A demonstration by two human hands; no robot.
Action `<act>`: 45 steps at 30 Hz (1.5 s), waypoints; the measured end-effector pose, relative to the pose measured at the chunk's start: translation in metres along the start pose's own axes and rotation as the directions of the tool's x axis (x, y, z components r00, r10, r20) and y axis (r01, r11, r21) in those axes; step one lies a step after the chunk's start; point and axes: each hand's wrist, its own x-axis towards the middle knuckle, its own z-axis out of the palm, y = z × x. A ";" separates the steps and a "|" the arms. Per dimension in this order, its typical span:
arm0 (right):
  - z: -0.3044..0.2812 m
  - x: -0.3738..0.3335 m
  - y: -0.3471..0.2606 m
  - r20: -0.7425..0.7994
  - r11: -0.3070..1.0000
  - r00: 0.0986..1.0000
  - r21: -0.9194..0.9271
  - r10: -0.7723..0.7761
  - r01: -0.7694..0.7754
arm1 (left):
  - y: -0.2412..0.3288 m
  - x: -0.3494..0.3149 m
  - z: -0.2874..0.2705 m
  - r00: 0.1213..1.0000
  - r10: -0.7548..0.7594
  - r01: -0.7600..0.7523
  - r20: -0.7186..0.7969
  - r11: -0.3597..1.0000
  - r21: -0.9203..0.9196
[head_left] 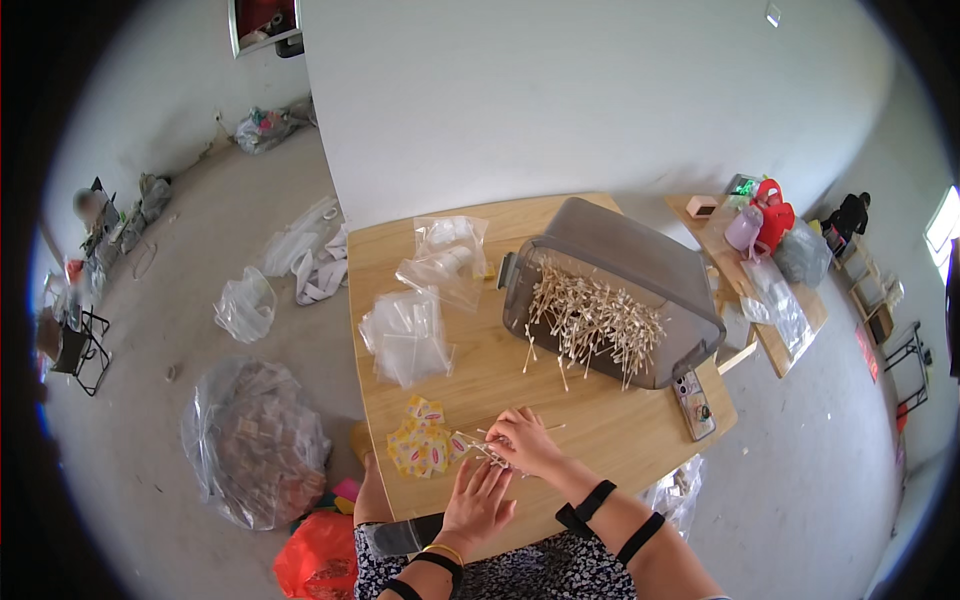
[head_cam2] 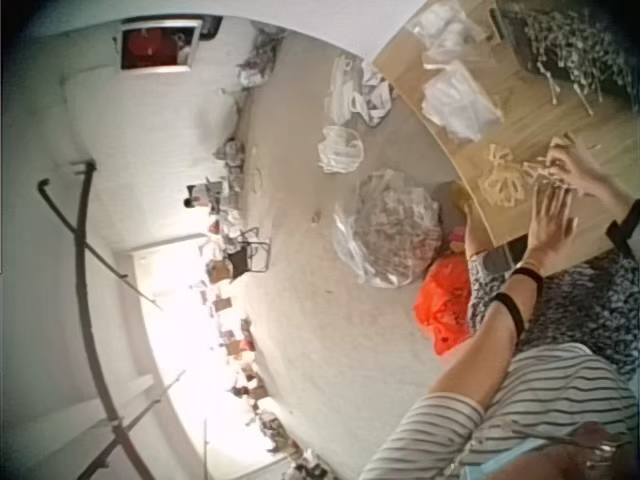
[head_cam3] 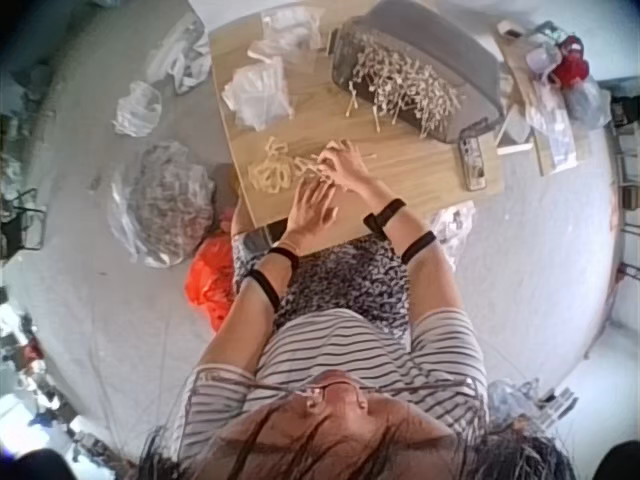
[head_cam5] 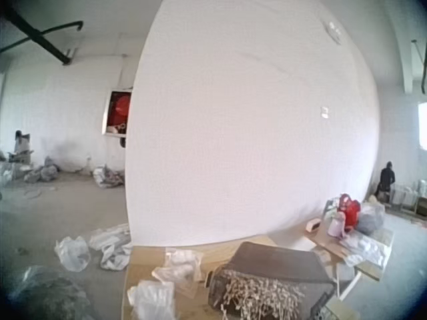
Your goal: Sorting cotton swabs from a container into rows on a table.
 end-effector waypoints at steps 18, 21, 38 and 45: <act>-0.036 -0.045 0.019 0.089 0.882 0.993 -0.459 -0.073 0.106 | -0.014 0.073 -0.025 0.999 -0.030 0.029 -0.013 0.996 -0.083; -0.039 -0.027 0.026 0.240 0.852 0.969 -0.493 -0.063 0.178 | -0.016 0.086 -0.022 0.988 -0.041 0.072 0.151 0.976 -0.206; -0.031 -0.087 0.035 -0.215 0.992 0.975 -0.101 0.050 -0.073 | -0.003 0.058 -0.002 0.982 -0.159 0.149 -0.103 0.984 -0.098; -0.015 -0.101 0.035 -0.356 0.993 0.932 -0.063 0.073 -0.102 | -0.004 0.041 -0.007 0.962 -0.254 0.222 -0.100 0.942 -0.250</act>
